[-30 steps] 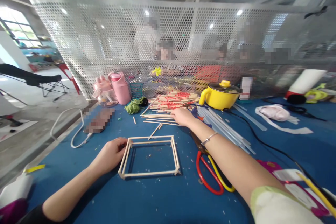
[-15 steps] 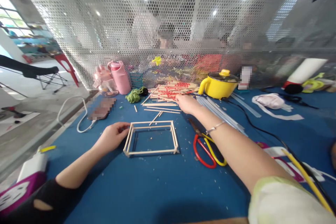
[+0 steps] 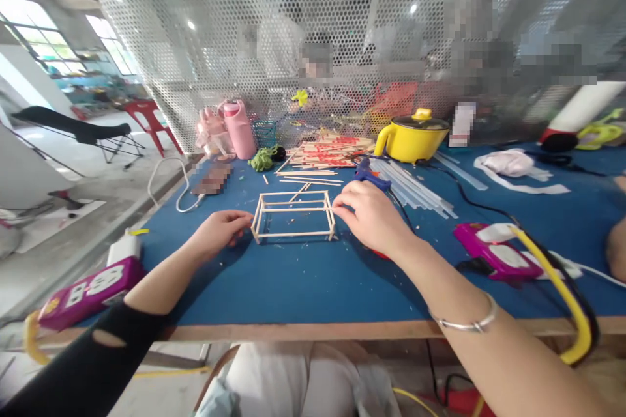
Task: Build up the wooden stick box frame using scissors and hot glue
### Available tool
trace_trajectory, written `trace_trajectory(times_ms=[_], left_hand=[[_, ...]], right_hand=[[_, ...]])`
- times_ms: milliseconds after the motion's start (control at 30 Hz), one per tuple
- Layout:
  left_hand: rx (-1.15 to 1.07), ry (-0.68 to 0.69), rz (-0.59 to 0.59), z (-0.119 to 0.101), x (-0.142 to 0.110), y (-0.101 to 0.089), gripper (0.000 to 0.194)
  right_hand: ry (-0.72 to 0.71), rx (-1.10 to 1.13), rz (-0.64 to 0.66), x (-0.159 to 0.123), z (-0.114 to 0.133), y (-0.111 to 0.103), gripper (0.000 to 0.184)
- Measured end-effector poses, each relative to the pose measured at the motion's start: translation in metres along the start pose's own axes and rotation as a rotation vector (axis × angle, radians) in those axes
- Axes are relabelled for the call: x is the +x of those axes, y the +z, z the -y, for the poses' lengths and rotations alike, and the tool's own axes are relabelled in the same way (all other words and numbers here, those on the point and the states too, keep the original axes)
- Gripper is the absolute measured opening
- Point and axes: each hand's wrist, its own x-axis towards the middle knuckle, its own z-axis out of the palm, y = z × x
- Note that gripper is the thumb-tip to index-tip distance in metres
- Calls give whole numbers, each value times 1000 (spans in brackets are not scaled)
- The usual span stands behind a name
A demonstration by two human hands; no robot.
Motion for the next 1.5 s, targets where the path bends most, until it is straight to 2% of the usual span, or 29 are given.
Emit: trace_trajectory(times_ms=[167,267,367,567,867,933,1000,1067,1133,1167,1200,1300,1333,1500], left_hand=[[-191,-99,164,-9,14,-2,34],[-304,-121,288,-10,10,-4,36],[-398,-143,353,-9,4,-7,39],[-469,-202,389,-10,3,-7,37],[-452,-196,377,-12,1,2,40],[-447,-191,375,-11,1,3,43],[-447,-190,375,-10,1,3,45],[-449,-190,375,-9,1,3,47],[-451,-190,375,-8,2,3,47],[-450,-190,374,-8,2,4,46],[-449,-191,373,-7,3,4,46],[-445,-196,366,-8,3,4,46],[-444,-198,361,-8,3,4,46],[-444,-207,349,-11,2,4,44]], right_hand=[[-33,-136,132,20,23,3,21],[-16,-126,168,27,24,9,21],[25,-102,218,31,21,17,19],[86,-60,328,33,13,27,15],[125,-29,400,31,14,22,11],[124,-22,362,29,17,18,14],[128,-20,266,27,20,11,22],[145,15,46,25,23,0,29],[158,62,-183,24,28,-9,27],[140,78,-205,25,32,-12,24],[100,87,-144,27,35,-12,23],[-75,88,272,38,47,1,23],[-115,89,367,43,50,8,23],[-161,79,517,65,54,36,26]])
